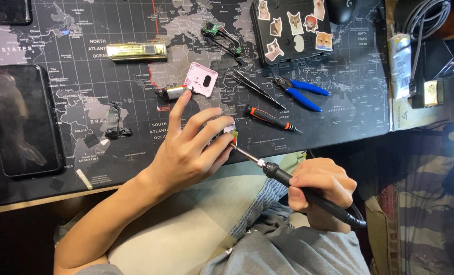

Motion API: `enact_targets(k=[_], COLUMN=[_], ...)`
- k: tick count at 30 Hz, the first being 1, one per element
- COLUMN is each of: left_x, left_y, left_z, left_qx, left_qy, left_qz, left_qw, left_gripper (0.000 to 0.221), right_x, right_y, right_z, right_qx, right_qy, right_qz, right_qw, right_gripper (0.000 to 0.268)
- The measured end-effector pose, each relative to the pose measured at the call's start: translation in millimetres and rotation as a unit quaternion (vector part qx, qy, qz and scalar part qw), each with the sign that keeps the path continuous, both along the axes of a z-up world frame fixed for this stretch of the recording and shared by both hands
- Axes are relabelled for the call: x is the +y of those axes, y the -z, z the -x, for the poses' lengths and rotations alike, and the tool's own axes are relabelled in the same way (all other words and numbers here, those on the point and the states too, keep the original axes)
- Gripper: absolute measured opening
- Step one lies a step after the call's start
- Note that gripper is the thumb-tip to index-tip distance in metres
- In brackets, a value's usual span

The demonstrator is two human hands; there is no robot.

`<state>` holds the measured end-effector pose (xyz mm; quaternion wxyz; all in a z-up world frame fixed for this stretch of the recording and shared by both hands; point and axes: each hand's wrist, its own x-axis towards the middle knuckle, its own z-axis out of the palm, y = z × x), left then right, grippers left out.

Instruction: Repairing a small electronic device by manipulating internal components with tweezers and a soldering iron.

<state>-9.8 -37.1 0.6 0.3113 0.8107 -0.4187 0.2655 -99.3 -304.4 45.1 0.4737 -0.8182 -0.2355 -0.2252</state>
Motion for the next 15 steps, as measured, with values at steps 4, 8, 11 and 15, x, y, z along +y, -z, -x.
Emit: enact_targets(k=[4,8,11,15], left_x=[-2,-5,-12,-21], left_y=[3,3,-2,-5], left_z=[1,5,8,14], left_qx=[-0.011,0.003,0.018,0.024], left_qy=[-0.008,-0.018,-0.040,-0.087], left_qz=[0.001,-0.009,-0.017,-0.033], left_qw=[1.000,1.000,0.999,0.995], left_gripper=[0.010,0.007,0.005,0.005], right_x=[1,-9,-44,-76], right_y=[-2,3,28,50], right_z=[4,13,17,25], right_qx=[-0.004,-0.025,-0.104,-0.166], right_qy=[0.032,0.082,0.099,0.116], right_qz=[-0.001,-0.036,-0.069,-0.113], right_qw=[0.999,0.996,0.987,0.973], right_gripper=[0.020,0.027,0.031,0.031])
